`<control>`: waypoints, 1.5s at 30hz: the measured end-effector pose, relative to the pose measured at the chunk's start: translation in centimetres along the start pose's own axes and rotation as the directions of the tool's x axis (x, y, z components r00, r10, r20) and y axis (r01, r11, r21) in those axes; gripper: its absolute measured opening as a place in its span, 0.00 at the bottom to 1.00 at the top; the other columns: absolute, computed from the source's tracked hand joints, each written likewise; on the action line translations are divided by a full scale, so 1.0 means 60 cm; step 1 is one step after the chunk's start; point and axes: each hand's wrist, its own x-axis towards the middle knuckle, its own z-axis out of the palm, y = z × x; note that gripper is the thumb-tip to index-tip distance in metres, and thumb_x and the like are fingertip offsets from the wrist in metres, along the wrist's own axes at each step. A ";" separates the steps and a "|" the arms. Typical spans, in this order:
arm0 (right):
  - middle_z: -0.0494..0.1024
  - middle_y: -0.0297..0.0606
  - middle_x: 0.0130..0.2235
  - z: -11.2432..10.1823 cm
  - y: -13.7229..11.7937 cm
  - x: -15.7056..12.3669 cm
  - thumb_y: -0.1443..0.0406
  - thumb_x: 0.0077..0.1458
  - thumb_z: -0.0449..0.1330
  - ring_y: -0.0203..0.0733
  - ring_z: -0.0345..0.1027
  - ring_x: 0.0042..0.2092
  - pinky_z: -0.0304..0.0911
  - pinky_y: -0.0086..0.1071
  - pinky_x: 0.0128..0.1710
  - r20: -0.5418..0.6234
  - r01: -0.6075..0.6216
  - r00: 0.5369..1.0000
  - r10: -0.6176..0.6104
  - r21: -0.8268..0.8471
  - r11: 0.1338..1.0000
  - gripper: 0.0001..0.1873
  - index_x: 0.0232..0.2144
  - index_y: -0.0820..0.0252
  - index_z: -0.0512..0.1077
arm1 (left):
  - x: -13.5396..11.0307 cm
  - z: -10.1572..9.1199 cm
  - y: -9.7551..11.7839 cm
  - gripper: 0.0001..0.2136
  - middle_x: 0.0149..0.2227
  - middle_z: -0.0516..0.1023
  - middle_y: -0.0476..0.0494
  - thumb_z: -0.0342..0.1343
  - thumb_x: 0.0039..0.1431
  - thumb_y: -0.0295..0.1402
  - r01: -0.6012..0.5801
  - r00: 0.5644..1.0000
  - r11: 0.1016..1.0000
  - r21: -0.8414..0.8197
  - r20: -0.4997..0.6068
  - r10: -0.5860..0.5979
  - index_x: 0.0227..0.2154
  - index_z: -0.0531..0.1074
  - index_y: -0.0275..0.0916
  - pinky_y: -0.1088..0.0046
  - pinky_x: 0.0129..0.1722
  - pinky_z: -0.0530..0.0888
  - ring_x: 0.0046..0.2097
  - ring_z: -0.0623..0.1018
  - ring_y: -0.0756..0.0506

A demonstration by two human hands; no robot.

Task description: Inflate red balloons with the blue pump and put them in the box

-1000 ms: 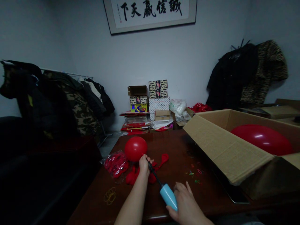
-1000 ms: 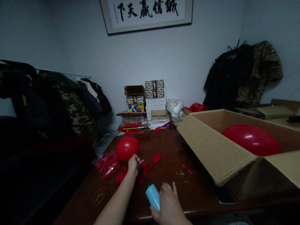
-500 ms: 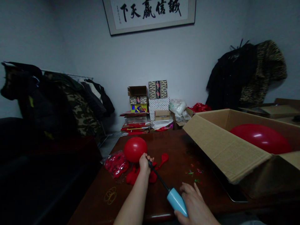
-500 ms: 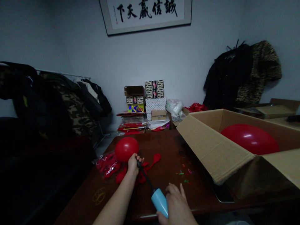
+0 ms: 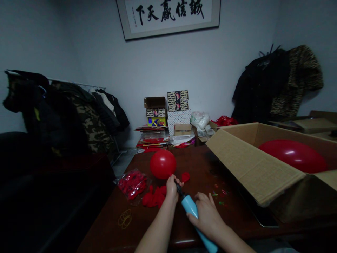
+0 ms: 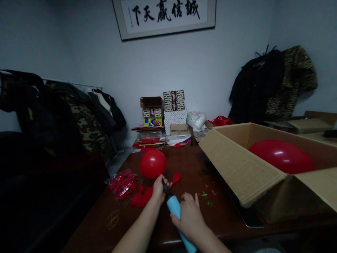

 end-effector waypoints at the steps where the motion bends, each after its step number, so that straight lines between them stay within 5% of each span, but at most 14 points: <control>1: 0.69 0.48 0.47 0.004 0.000 0.006 0.53 0.47 0.54 0.53 0.55 0.54 0.31 0.49 0.59 -0.011 -0.002 1.000 0.002 -0.002 1.000 0.22 0.36 0.64 0.73 | -0.001 0.001 -0.002 0.09 0.14 0.61 0.56 0.51 0.52 0.37 0.011 1.000 1.000 0.010 0.010 -0.011 0.24 0.58 0.40 0.70 0.27 0.70 0.16 0.64 0.52; 10: 0.69 0.47 0.47 0.027 -0.004 -0.017 0.54 0.48 0.54 0.51 0.56 0.55 0.29 0.46 0.60 -0.018 -0.012 1.000 0.012 0.042 0.999 0.23 0.41 0.64 0.71 | 0.023 -0.009 0.008 0.10 0.12 0.60 0.57 0.51 0.51 0.37 -0.102 0.995 0.993 0.067 -0.011 0.103 0.22 0.57 0.40 0.69 0.26 0.70 0.14 0.61 0.53; 20: 0.65 0.53 0.53 -0.026 0.022 -0.096 0.52 0.45 0.55 0.56 0.48 0.59 0.25 0.51 0.60 0.283 -0.021 0.959 0.031 -0.035 0.999 0.31 0.46 0.69 0.69 | 0.055 -0.037 0.048 0.07 0.12 0.58 0.58 0.48 0.50 0.30 -0.079 0.990 0.997 0.000 -0.118 0.078 0.20 0.57 0.40 0.68 0.30 0.71 0.14 0.61 0.54; 34: 0.65 0.49 0.53 -0.010 0.009 -0.073 0.53 0.46 0.55 0.52 0.49 0.59 0.24 0.45 0.60 0.128 0.011 0.992 -0.010 -0.007 1.000 0.26 0.43 0.65 0.71 | 0.031 -0.034 0.058 0.09 0.14 0.58 0.58 0.50 0.53 0.34 -0.066 0.996 0.995 -0.073 -0.060 0.062 0.22 0.57 0.40 0.67 0.31 0.72 0.16 0.61 0.54; 45: 0.69 0.47 0.47 0.004 -0.019 0.010 0.52 0.47 0.54 0.52 0.56 0.53 0.32 0.48 0.60 -0.016 0.031 0.999 -0.031 -0.013 0.999 0.24 0.38 0.64 0.72 | 0.005 -0.012 0.037 0.08 0.15 0.60 0.56 0.51 0.51 0.34 -0.023 1.000 0.998 -0.058 0.010 0.024 0.22 0.58 0.40 0.67 0.30 0.71 0.17 0.63 0.53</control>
